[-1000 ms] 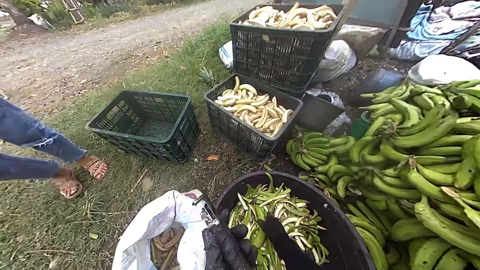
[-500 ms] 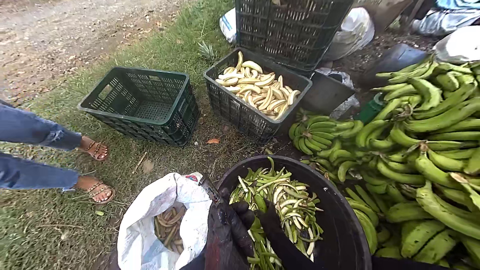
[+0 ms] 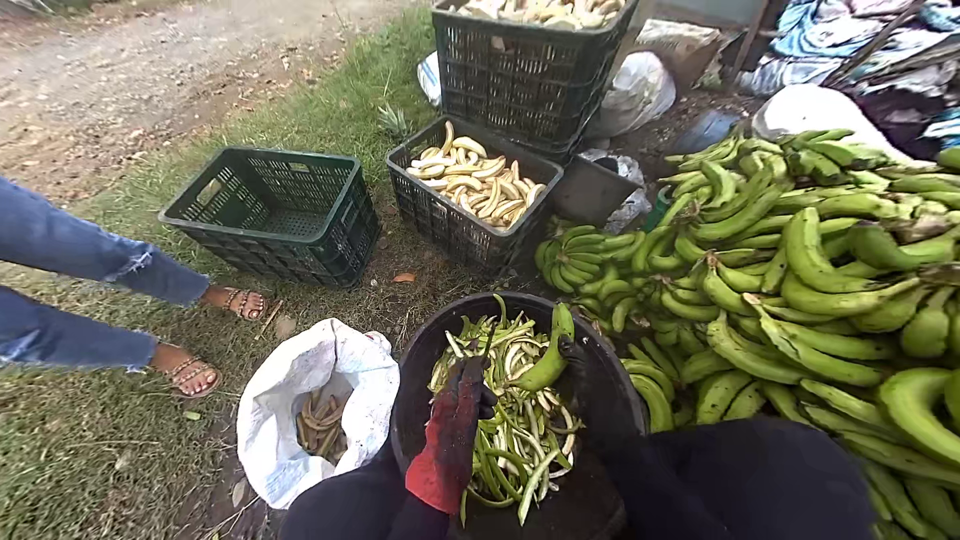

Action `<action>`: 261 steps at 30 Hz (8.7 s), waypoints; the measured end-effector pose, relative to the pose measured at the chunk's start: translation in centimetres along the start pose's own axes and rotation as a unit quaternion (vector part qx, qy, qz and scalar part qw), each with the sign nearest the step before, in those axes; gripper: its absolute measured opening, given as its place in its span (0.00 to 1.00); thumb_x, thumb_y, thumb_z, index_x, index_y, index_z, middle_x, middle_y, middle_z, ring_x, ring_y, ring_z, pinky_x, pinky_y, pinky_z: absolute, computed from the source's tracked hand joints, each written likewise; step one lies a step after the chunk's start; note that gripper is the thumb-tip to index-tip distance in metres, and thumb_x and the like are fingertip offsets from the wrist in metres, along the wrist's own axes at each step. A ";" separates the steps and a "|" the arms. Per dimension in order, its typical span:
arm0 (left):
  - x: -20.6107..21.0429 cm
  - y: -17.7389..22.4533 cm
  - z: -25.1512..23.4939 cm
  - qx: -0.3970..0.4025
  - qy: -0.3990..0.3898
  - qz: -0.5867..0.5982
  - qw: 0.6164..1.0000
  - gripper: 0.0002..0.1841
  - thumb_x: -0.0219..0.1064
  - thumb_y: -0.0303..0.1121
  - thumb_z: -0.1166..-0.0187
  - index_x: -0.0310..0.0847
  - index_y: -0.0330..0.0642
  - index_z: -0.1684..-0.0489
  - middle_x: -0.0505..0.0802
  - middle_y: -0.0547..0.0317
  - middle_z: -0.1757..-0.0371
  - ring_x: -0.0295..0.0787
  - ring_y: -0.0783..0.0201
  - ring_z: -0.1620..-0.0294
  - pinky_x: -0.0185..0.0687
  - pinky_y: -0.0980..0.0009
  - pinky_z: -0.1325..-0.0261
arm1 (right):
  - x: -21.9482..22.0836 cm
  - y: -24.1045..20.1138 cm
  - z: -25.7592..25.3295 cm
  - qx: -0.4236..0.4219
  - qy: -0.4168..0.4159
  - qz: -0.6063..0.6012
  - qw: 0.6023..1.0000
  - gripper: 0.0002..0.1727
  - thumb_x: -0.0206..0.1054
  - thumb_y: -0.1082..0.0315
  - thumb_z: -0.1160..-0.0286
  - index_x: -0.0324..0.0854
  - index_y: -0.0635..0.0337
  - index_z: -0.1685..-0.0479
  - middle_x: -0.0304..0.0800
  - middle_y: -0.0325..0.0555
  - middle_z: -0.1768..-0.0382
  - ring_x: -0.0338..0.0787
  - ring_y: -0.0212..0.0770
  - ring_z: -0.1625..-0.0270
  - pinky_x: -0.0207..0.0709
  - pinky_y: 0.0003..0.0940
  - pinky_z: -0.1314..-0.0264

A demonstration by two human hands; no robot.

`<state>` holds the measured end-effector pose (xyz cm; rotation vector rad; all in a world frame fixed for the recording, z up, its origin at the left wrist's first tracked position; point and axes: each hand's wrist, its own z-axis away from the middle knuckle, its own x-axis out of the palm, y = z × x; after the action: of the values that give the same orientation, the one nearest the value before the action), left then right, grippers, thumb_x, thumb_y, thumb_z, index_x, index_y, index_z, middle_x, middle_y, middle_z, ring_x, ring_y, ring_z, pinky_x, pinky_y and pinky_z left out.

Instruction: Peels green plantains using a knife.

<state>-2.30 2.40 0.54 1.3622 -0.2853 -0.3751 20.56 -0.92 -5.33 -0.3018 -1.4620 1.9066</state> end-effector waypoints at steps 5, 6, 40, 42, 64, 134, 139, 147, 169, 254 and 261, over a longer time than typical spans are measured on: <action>2.2 -2.7 0.0 0.027 -0.062 -0.223 0.973 0.24 0.50 0.57 0.10 0.82 0.54 0.31 0.94 0.64 0.56 0.94 0.66 0.59 0.94 0.59 0.50 | 0.6 -0.4 -0.2 0.004 0.044 -0.261 0.964 0.22 0.45 0.48 0.07 0.75 0.56 0.47 0.85 0.45 0.71 0.88 0.42 0.72 0.88 0.44 0.67; 2.7 -2.6 0.1 0.040 -0.074 -0.266 0.960 0.24 0.52 0.56 0.10 0.82 0.54 0.31 0.94 0.63 0.52 0.94 0.67 0.55 0.93 0.58 0.45 | 0.8 -0.9 0.2 0.010 0.056 -0.262 0.963 0.23 0.44 0.46 0.07 0.75 0.56 0.50 0.84 0.44 0.74 0.87 0.41 0.75 0.87 0.42 0.71; 4.2 -1.3 -0.3 0.089 -0.235 -0.351 0.902 0.24 0.51 0.56 0.09 0.75 0.68 0.18 0.91 0.66 0.33 0.88 0.68 0.33 0.81 0.56 0.24 | -3.3 -0.7 -0.2 0.057 -0.121 -0.160 0.978 0.23 0.40 0.51 0.06 0.74 0.54 0.33 0.85 0.46 0.72 0.86 0.39 0.76 0.85 0.34 0.74; 4.1 -1.9 -0.7 0.090 -0.232 -0.363 0.898 0.24 0.51 0.56 0.10 0.75 0.69 0.19 0.91 0.66 0.33 0.87 0.67 0.31 0.79 0.54 0.23 | -2.6 -0.7 0.1 0.053 -0.122 -0.137 0.982 0.24 0.38 0.51 0.05 0.74 0.56 0.38 0.85 0.44 0.72 0.86 0.37 0.76 0.84 0.32 0.74; 0.8 -2.6 -5.2 0.045 0.108 -0.349 0.930 0.26 0.56 0.50 0.12 0.72 0.56 0.16 0.91 0.54 0.32 0.87 0.58 0.30 0.78 0.51 0.23 | -0.3 1.0 5.4 0.158 -0.148 0.007 0.976 0.29 0.57 0.49 0.11 0.65 0.51 0.16 0.89 0.53 0.58 0.91 0.46 0.70 0.87 0.41 0.73; 4.2 -2.3 -3.7 0.146 0.043 -0.408 0.900 0.22 0.56 0.45 0.13 0.81 0.57 0.22 0.93 0.48 0.39 0.90 0.47 0.36 0.81 0.44 0.31 | 4.3 -0.2 1.4 -0.073 0.043 0.101 0.991 0.25 0.42 0.60 0.05 0.70 0.69 0.24 0.83 0.57 0.37 0.84 0.37 0.40 0.78 0.33 0.33; 1.0 -3.3 -6.5 0.038 -0.011 -0.350 0.936 0.23 0.48 0.53 0.08 0.80 0.63 0.23 0.91 0.61 0.32 0.85 0.61 0.28 0.75 0.50 0.21 | 1.4 0.1 3.0 0.035 -0.314 0.216 0.924 0.30 0.52 0.50 0.13 0.68 0.57 0.19 0.91 0.45 0.47 0.92 0.34 0.50 0.87 0.36 0.44; 3.3 -3.4 -4.0 0.151 -0.014 -0.377 0.914 0.23 0.51 0.54 0.09 0.82 0.62 0.25 0.94 0.60 0.39 0.90 0.63 0.37 0.82 0.54 0.27 | -0.4 0.4 1.8 0.153 -0.183 -0.050 0.970 0.31 0.30 0.47 0.06 0.75 0.59 0.42 0.89 0.49 0.69 0.87 0.40 0.74 0.81 0.34 0.76; 3.7 -3.1 -4.6 0.070 0.012 -0.383 0.921 0.21 0.52 0.45 0.09 0.80 0.58 0.22 0.92 0.52 0.35 0.88 0.53 0.32 0.80 0.48 0.26 | 2.1 1.7 4.0 -0.112 -0.132 0.220 0.960 0.29 0.40 0.59 0.06 0.67 0.69 0.18 0.81 0.57 0.28 0.81 0.35 0.28 0.71 0.30 0.22; -2.9 3.4 -1.4 0.000 0.150 0.250 0.956 0.24 0.56 0.45 0.08 0.72 0.44 0.19 0.93 0.44 0.50 0.95 0.54 0.57 0.94 0.61 0.53 | 11.8 -9.8 -8.1 0.030 -0.037 -0.149 0.988 0.25 0.40 0.49 0.05 0.72 0.60 0.37 0.85 0.48 0.57 0.87 0.39 0.61 0.84 0.36 0.60; -1.8 2.9 -2.0 0.015 0.129 0.260 0.957 0.25 0.53 0.46 0.07 0.71 0.41 0.19 0.93 0.43 0.45 0.96 0.52 0.53 0.93 0.58 0.47 | 13.5 -16.6 -7.3 0.048 -0.130 -0.212 0.967 0.29 0.46 0.40 0.10 0.68 0.58 0.37 0.87 0.52 0.54 0.92 0.46 0.57 0.88 0.40 0.58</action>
<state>-2.78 5.44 3.04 1.2932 -0.4186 0.2453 21.34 15.23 10.46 0.2996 -1.4516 1.6981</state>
